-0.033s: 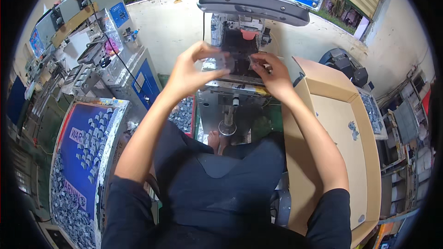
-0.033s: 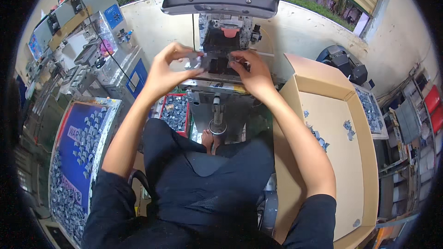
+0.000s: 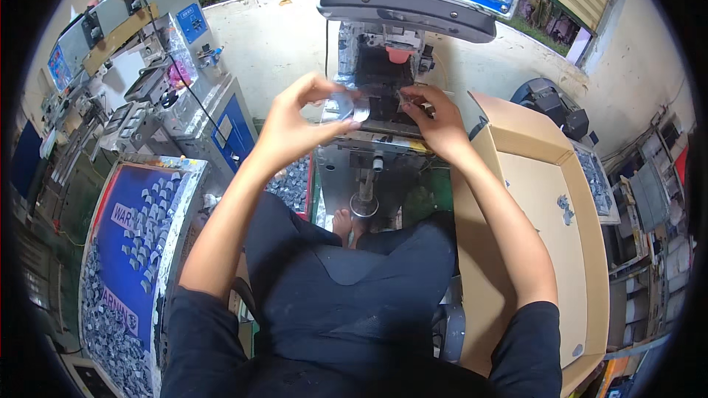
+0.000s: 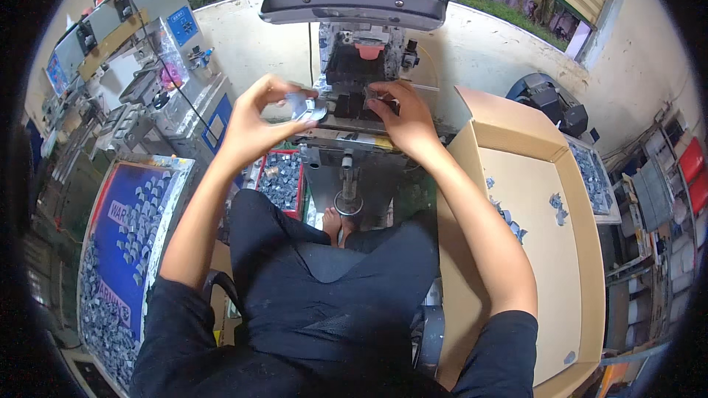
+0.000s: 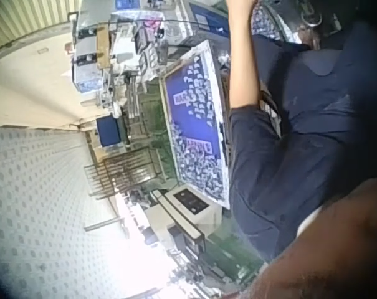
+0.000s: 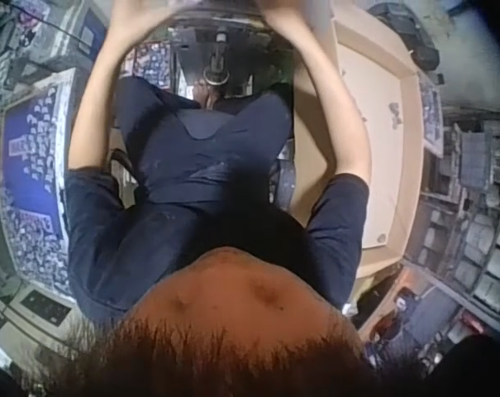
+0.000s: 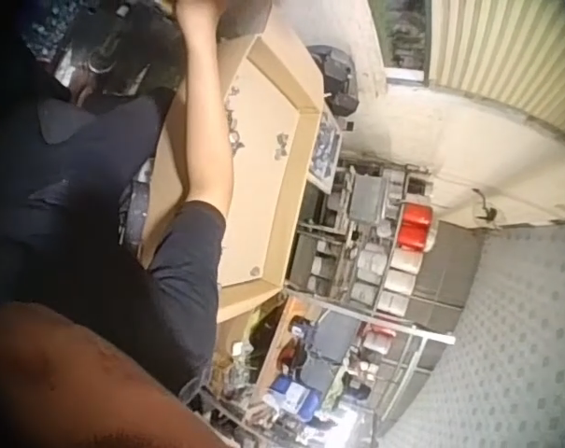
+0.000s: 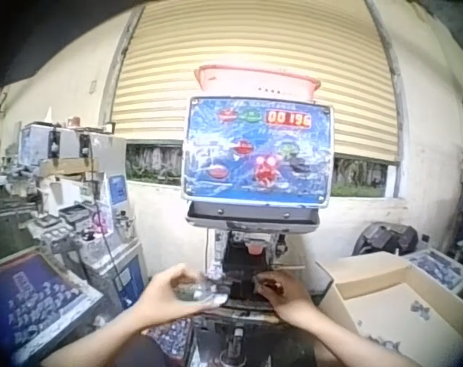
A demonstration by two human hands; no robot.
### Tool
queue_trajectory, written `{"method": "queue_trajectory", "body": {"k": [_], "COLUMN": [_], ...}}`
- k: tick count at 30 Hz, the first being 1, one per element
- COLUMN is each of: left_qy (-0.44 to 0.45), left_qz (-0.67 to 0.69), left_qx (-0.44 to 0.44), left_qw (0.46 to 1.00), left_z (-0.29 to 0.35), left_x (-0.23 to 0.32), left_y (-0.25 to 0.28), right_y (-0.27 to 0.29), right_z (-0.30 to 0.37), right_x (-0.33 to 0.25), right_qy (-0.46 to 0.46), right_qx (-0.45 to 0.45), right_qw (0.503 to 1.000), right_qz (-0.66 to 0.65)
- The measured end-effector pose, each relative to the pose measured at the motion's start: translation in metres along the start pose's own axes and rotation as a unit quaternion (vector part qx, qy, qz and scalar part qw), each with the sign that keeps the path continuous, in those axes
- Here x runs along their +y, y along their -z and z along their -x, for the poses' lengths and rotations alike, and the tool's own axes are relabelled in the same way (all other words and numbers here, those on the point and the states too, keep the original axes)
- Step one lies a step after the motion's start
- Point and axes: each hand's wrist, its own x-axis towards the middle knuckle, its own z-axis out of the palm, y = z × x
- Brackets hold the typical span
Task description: Using a pad printing machine to apply lock/unlock icons onto small plastic components.
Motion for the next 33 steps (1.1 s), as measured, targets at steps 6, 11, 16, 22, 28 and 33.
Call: {"method": "queue_trajectory", "body": {"k": [6, 11, 16, 22, 28, 33], "left_qy": [-0.035, -0.075, -0.083, -0.140, -0.126, -0.111], "left_qz": [0.011, -0.045, -0.115, -0.099, -0.086, -0.052], "left_qx": [-0.040, -0.020, -0.042, -0.015, -0.033, -0.042], "left_qw": [0.999, 0.996, 0.989, 0.985, 0.988, 0.992], "left_z": [0.072, 0.105, 0.126, 0.126, 0.128, 0.127], "left_x": [0.049, 0.076, 0.101, 0.114, 0.120, 0.120], "left_y": [0.070, 0.115, 0.141, 0.139, 0.128, 0.113], "right_y": [-0.001, -0.001, 0.013, 0.023, 0.011, -0.002], "right_z": [-0.008, -0.016, -0.030, -0.044, -0.005, 0.037], "right_x": [0.005, 0.001, -0.004, -0.030, -0.029, -0.112], "right_qy": [0.028, 0.034, 0.020, -0.082, 0.042, 0.119], "right_qx": [-0.030, -0.052, -0.127, -0.221, -0.049, -0.098], "right_qw": [0.999, 0.997, 0.987, 0.965, 0.987, 0.988], "right_qz": [0.013, 0.042, 0.098, 0.115, 0.144, 0.022]}}
